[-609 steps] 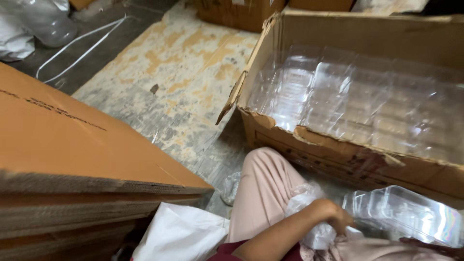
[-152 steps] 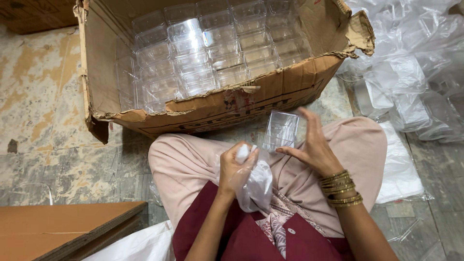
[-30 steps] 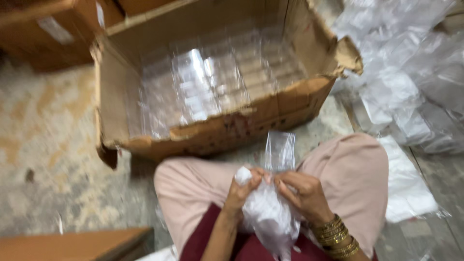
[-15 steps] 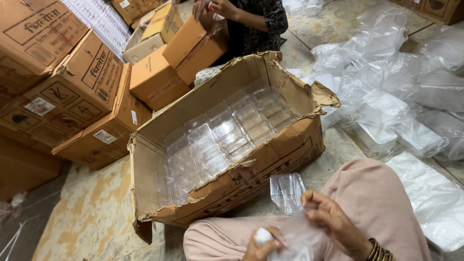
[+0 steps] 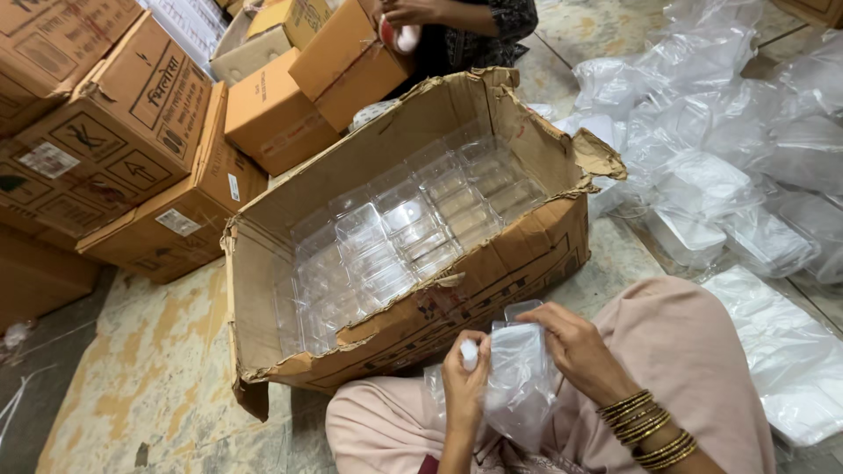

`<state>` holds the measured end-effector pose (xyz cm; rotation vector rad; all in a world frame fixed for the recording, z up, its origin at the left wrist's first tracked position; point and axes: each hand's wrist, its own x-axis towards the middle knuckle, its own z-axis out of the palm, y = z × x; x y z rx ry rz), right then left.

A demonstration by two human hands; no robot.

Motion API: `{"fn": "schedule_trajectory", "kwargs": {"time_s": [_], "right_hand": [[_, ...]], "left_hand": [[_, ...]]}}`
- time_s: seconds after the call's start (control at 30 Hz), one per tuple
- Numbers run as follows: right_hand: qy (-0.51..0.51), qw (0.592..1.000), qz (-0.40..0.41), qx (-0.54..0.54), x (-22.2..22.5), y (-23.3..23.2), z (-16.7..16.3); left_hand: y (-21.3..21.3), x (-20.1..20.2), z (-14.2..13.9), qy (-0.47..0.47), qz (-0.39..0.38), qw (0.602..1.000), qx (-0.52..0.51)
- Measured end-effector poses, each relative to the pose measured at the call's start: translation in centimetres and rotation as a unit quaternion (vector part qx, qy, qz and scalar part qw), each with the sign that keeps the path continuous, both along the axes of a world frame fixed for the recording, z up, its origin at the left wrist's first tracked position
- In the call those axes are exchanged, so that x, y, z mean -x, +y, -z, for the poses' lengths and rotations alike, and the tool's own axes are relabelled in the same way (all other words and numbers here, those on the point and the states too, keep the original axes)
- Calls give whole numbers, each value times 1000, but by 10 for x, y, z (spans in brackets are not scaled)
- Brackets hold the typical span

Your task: The person sits on the floor and places clear plastic containers into plastic bags, twisting the bags closed, and sets the bagged containers into a large cardboard box alongside other bagged containers. The person occasionally reaches into the box to arrange the packed containers.

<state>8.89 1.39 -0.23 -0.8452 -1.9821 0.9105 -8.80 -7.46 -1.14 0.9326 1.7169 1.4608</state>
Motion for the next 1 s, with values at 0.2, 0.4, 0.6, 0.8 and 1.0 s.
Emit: {"fn": "schedule_trajectory", "kwargs": {"time_s": [0.2, 0.4, 0.6, 0.8, 1.0], "right_hand": [[-6, 999, -21, 38, 11, 12, 34], [-23, 998, -37, 38, 6, 7, 47], [75, 980, -70, 172, -9, 8, 64], [184, 825, -174, 505, -28, 17, 79], [224, 860, -133, 438, -78, 33, 70]], "left_hand": [[34, 21, 36, 21, -11, 1000, -11], [41, 16, 57, -59, 9, 997, 46], [9, -9, 51, 158, -20, 978, -133], [3, -15, 46, 86, 48, 989, -110], [8, -8, 66, -9, 100, 991, -85]]}}
